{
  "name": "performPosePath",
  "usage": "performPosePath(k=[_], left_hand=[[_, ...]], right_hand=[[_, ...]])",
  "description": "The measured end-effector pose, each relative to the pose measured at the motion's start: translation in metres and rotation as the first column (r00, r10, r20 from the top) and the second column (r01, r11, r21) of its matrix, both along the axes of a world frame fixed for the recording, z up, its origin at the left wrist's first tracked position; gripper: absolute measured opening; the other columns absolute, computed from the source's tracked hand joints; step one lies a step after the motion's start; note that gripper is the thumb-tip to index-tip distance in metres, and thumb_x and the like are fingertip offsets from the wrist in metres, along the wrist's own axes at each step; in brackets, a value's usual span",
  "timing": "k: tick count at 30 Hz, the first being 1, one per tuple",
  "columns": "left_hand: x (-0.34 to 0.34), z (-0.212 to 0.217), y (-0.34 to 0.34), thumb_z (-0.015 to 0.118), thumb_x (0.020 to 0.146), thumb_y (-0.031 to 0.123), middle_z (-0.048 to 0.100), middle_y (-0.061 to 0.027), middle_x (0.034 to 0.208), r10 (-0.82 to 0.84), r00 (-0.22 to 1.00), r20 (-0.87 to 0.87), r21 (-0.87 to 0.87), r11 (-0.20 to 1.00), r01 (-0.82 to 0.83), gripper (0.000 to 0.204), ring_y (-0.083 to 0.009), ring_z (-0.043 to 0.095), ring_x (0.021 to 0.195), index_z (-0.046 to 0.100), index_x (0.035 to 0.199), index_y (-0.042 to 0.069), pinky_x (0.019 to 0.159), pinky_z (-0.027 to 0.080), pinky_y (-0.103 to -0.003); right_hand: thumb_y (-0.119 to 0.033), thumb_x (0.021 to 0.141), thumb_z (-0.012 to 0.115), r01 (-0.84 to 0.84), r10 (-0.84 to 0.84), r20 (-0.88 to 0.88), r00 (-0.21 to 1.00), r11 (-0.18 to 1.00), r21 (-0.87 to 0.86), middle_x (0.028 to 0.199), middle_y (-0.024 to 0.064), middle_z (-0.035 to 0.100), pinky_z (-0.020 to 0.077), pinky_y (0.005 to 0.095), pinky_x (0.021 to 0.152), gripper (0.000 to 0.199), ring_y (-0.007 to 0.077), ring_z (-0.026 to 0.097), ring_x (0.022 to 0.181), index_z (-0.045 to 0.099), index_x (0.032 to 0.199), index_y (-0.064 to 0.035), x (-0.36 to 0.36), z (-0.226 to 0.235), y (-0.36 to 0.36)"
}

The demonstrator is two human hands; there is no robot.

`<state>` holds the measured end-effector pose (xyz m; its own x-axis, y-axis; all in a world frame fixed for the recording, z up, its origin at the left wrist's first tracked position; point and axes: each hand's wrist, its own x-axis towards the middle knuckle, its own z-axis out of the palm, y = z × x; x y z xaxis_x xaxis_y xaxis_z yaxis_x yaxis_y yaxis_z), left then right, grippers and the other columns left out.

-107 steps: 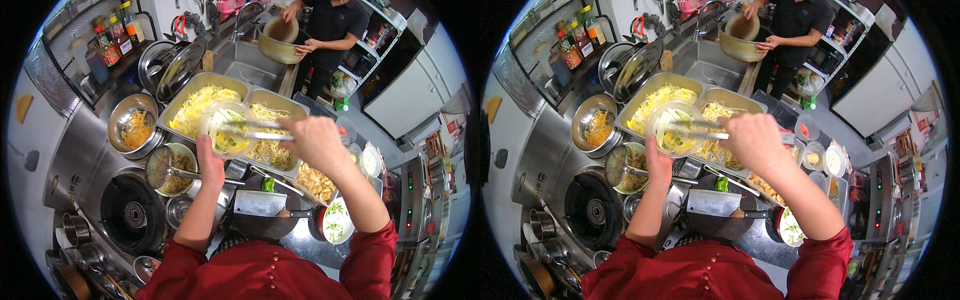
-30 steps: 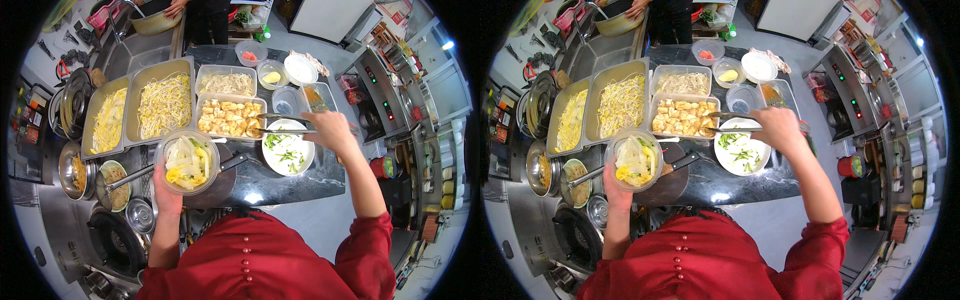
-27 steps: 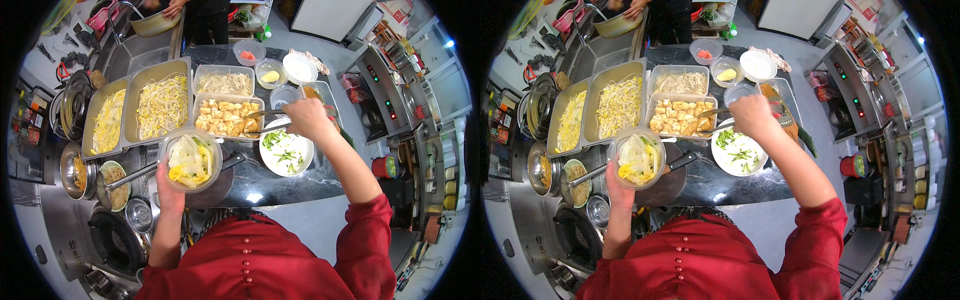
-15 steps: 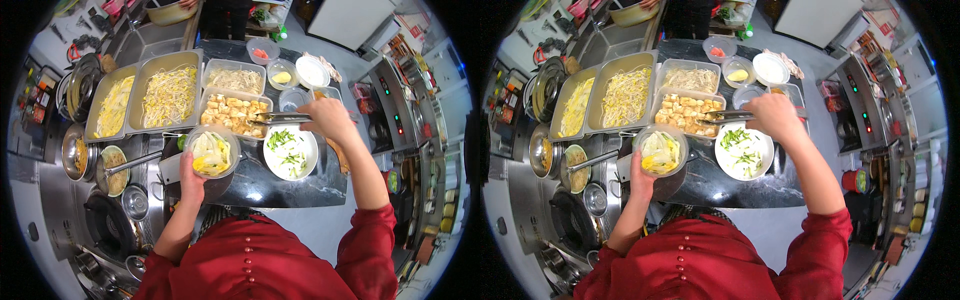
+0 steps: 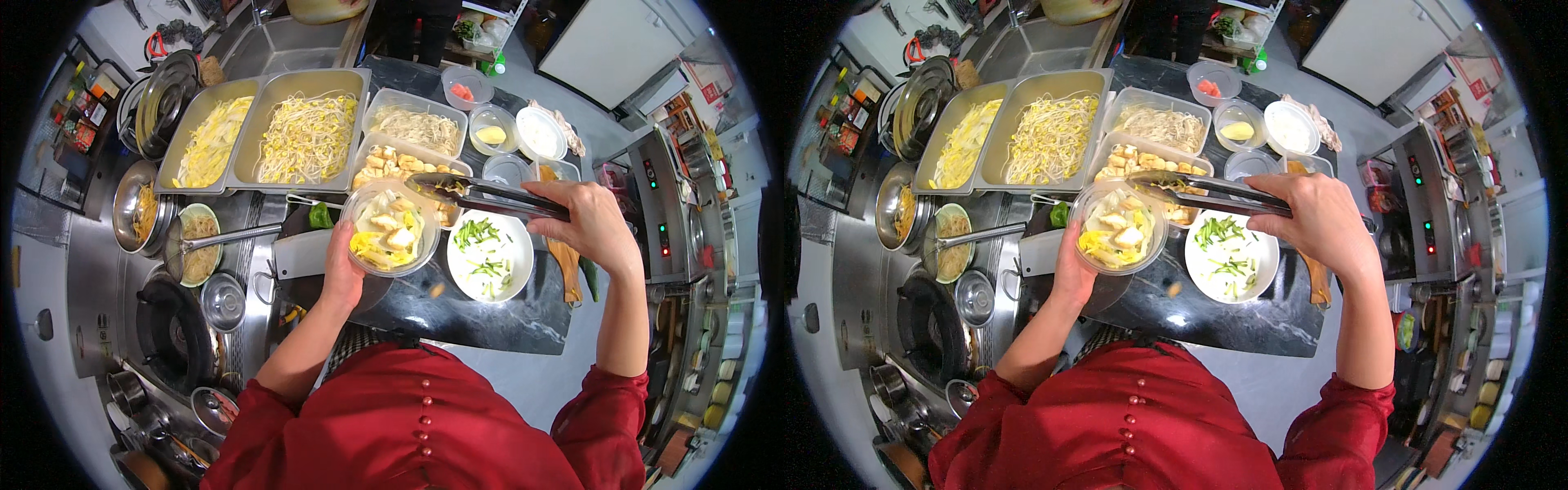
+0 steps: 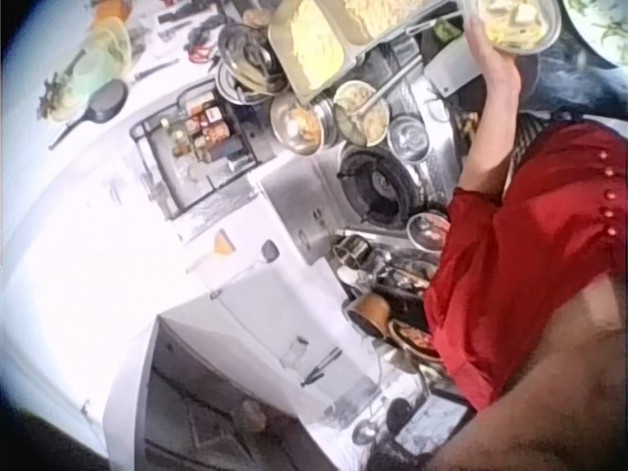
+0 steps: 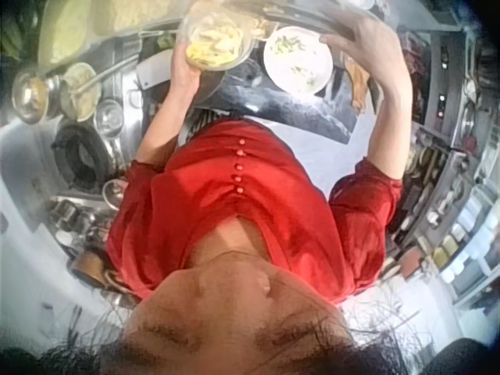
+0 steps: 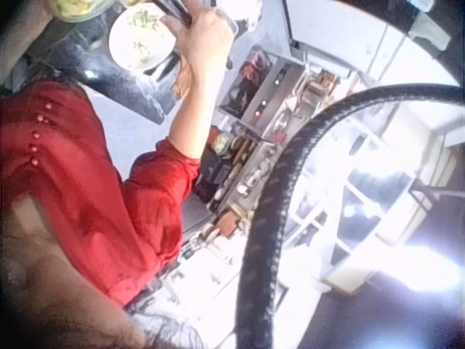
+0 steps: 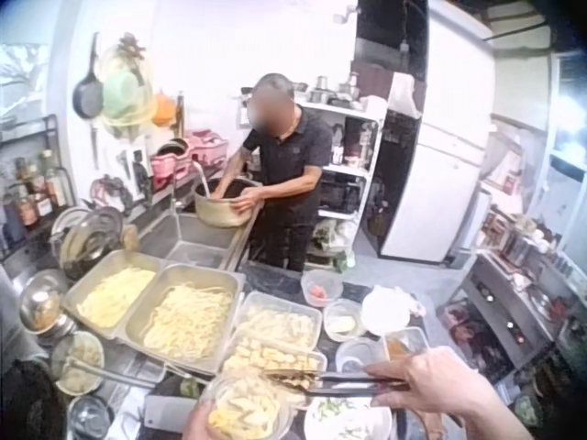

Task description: The person assembles a noodle bowl by adding bean sprouts, cabbage, tofu, and noodles into a plastic container using tongs. They then add cooked meat from a pan, pour broth from a pot, and add seasonings before placing the container on a counter.

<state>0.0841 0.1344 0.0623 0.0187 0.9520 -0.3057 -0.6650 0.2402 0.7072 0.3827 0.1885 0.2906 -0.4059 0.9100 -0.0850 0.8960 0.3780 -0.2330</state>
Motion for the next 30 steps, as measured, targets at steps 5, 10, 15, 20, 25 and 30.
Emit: performPosePath(k=[5,10,15,20,25,30], left_hand=[[-0.018,-0.011,-0.008,0.039,0.099,0.057,0.048,-0.0098,0.148,-0.006,0.944,0.331,-0.094,0.995,0.039,0.067,-0.0303,0.047,0.135,0.039,0.149,0.013,0.109,0.04,-0.051],[-0.053,-0.019,-0.027,0.04,0.1,0.054,0.047,-0.0112,0.148,0.165,0.982,0.092,-0.073,0.985,-0.159,0.066,-0.0308,0.046,0.136,0.039,0.149,0.01,0.111,0.039,-0.051],[-0.084,-0.019,-0.057,0.046,0.099,0.051,0.047,-0.0121,0.148,0.299,0.949,0.096,-0.03,0.954,-0.297,0.069,-0.0272,0.046,0.136,0.037,0.149,0.004,0.114,0.035,-0.044],[-0.094,-0.008,-0.084,0.044,0.099,0.051,0.046,-0.0126,0.148,0.448,0.89,0.083,-0.084,0.893,-0.441,0.07,-0.0269,0.045,0.136,0.036,0.149,0.003,0.115,0.034,-0.043],[-0.095,-0.007,-0.119,0.039,0.101,0.048,0.045,-0.0142,0.149,0.589,0.801,0.109,-0.076,0.808,-0.584,0.066,-0.0289,0.043,0.138,0.036,0.149,0.002,0.116,0.032,-0.044],[-0.112,0.0,-0.176,0.041,0.1,0.049,0.046,-0.0133,0.149,0.722,0.692,0.021,-0.068,0.691,-0.719,0.065,-0.0281,0.043,0.138,0.039,0.147,0.003,0.115,0.033,-0.044]], right_hand=[[-0.035,0.07,0.083,0.001,-0.002,0.022,1.0,0.999,0.032,0.097,0.0181,0.072,0.055,0.0373,0.075,0.059,0.0323,0.071,0.082,0.07,0.118,-0.0046,0.005,-0.002,-0.008],[-0.035,0.075,0.08,-0.185,0.222,0.297,0.929,0.972,-0.148,0.089,0.0057,0.074,0.0552,0.035,0.067,0.042,0.022,0.072,0.078,0.073,0.111,-0.0155,-0.009,-0.04,-0.046],[-0.034,0.074,0.08,-0.373,0.395,0.232,0.889,0.918,-0.134,0.089,0.005,0.07,0.0543,0.038,0.068,0.048,0.023,0.071,0.083,0.069,0.117,-0.0147,-0.032,-0.103,-0.074],[-0.031,0.071,0.082,-0.327,0.347,0.128,0.929,0.932,-0.155,0.092,0.0095,0.072,0.0539,0.0398,0.071,0.049,0.0281,0.07,0.083,0.071,0.116,-0.0129,-0.035,-0.093,-0.067],[-0.024,0.071,0.083,-0.273,0.273,-0.017,0.962,0.957,-0.098,0.096,0.0117,0.073,0.0547,0.0381,0.072,0.047,0.0302,0.07,0.077,0.072,0.115,-0.0098,-0.043,-0.083,-0.026],[-0.021,0.075,0.081,-0.317,0.277,-0.258,0.926,0.94,-0.128,0.094,0.0149,0.071,0.0525,0.0369,0.073,0.047,0.0309,0.069,0.078,0.069,0.118,-0.0056,-0.074,-0.093,-0.027]])
